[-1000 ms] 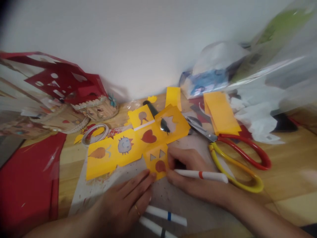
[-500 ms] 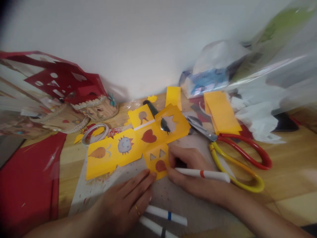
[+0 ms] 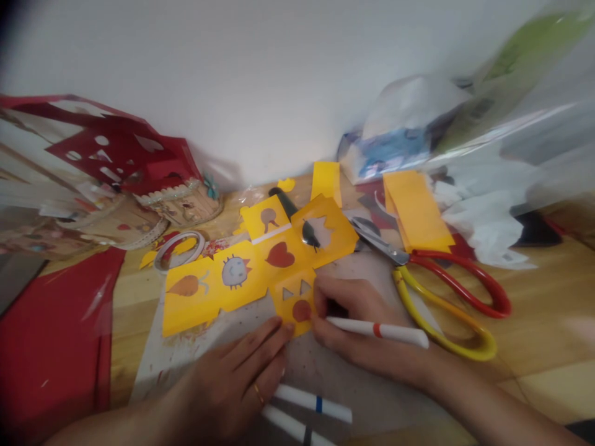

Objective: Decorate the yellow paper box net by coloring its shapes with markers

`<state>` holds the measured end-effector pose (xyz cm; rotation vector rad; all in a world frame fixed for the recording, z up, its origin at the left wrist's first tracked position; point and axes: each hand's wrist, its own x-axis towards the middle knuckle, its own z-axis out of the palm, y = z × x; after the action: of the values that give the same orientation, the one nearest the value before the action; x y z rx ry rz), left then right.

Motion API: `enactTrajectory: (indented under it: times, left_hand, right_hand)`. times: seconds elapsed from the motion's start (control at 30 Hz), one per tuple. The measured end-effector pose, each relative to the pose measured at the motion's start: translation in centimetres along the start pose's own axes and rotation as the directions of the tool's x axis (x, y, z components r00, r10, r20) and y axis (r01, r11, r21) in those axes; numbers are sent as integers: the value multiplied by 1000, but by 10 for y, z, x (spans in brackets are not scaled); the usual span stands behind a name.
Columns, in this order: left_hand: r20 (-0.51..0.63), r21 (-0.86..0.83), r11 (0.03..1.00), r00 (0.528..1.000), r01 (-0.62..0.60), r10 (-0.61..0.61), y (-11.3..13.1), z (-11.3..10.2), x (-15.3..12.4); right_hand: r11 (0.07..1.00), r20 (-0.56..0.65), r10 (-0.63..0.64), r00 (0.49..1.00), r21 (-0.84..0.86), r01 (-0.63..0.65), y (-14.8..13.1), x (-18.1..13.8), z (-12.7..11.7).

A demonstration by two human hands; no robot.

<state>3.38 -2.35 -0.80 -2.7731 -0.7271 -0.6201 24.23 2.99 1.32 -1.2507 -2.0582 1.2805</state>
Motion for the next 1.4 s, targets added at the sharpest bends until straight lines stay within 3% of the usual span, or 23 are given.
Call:
enactTrajectory:
  times: [0.5,0.63,1.4]
  left_hand:
    - [8,4,1000,1000,1,-1,-1,0,1]
    - [40,7,1000,999,-3,3,-1,-1,0]
    - [9,-16,1000,1000,6,-5,0,-1,2]
  right_hand:
    - [1000,-10,-25,1000,15,25,3,0,3]
    - [1000,42,-24,999,-1,24,4,0,3]
    - [999,33,-40,999,5,40,3,0,2]
